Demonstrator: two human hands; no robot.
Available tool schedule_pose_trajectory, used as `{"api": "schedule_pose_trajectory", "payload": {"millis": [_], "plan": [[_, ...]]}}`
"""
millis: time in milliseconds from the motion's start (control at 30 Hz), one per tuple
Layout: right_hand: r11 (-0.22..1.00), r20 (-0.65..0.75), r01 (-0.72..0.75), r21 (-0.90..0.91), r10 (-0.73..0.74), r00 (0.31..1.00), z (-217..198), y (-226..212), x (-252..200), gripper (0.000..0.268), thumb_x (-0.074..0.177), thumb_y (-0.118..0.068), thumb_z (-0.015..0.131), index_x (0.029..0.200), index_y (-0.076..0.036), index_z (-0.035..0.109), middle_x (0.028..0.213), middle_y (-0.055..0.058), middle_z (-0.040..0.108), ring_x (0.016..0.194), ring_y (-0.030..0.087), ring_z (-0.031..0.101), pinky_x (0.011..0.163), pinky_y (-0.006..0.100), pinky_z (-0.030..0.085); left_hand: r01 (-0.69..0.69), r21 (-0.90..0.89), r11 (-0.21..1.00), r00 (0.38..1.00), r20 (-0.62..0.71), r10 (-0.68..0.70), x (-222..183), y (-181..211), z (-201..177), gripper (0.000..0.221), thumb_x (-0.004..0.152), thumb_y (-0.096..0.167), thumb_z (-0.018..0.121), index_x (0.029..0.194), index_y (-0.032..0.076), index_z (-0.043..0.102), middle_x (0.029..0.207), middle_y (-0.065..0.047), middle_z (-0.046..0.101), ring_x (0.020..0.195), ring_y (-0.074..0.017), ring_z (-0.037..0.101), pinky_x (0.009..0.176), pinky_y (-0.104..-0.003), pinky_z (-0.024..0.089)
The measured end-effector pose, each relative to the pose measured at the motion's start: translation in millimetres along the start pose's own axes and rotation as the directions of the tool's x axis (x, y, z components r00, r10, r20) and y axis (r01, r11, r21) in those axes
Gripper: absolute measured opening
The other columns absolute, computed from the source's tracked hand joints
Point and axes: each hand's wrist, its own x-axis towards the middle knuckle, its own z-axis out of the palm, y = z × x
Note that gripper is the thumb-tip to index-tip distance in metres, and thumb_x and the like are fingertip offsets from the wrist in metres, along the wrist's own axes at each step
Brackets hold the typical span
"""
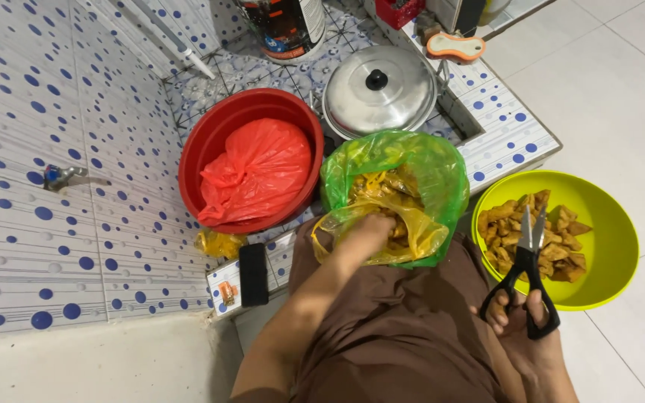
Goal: Cutting fried food snacks into smaller pieces using scissors and placing them in a plastic bag.
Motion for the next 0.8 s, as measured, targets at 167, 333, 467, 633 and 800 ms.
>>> {"api": "schedule_pose_trajectory", "payload": {"millis": [167,333,467,633,800], "plan": [[0.999,0.027,0.042,-0.027,-0.042,0.999,-10.7,-4.4,-6.4,0.061,0.1,-0.064,0.067,0.097,-0.004,0.057,0.069,0.004,0.046,0.056,0.019,0.048,0.102,0.062,0.044,-0.164,0.766,0.622,0.951,-0.045,0.306,109.5,-30.1,41.9,0.013,0.1,0.005,0.061,0.103,0.011,0.072,0.084,-0.001,0.072,0.073,-0.0169,0.07,0.064,-0.034,0.057],[0.99,-0.016,0.143,-0.005,-0.143,0.99,3.1,-9.2,-16.1,0.039,0.102,-0.051,0.069,0.09,-0.016,0.059,0.082,0.006,0.05,0.058,0.017,0.046,0.099,0.066,0.047,-0.147,0.815,0.56,0.958,-0.022,0.285,121.0,-37.4,36.8,0.028,0.099,0.02,0.066,0.127,0.013,0.063,0.098,-0.002,0.073,0.086,-0.0198,0.071,0.073,-0.037,0.059],[0.993,-0.042,0.064,-0.096,-0.068,0.997,8.5,-14.0,-14.5,0.063,0.097,-0.064,0.07,0.094,-0.002,0.059,0.067,0.004,0.046,0.054,0.018,0.047,0.101,0.061,0.048,-0.221,0.844,0.488,0.964,0.112,0.243,109.9,-34.9,23.1,0.009,0.102,0.007,0.064,0.106,0.009,0.072,0.09,-0.001,0.069,0.08,-0.0144,0.068,0.075,-0.034,0.06],[0.985,0.066,0.101,-0.14,-0.093,0.993,14.7,-13.1,-17.2,0.059,0.102,-0.059,0.066,0.095,0.0,0.06,0.068,0.007,0.048,0.055,0.019,0.047,0.085,0.048,0.044,-0.277,0.463,0.842,0.931,-0.088,0.354,27.9,-32.3,-7.0,0.02,0.099,0.0,0.055,0.106,0.007,0.072,0.095,-0.009,0.068,0.067,-0.0191,0.062,0.056,-0.035,0.053],[0.984,0.23,0.159,-0.077,-0.137,0.963,0.4,8.0,-17.4,0.039,0.094,-0.036,0.08,0.104,-0.013,0.051,0.093,0.018,0.058,0.063,0.023,0.052,0.059,0.037,0.042,-0.338,-0.321,0.885,0.94,-0.154,0.303,-58.8,-41.4,-34.8,0.042,0.097,0.018,0.066,0.139,0.015,0.063,0.108,-0.005,0.068,0.085,-0.0145,0.063,0.07,-0.027,0.047]]}}
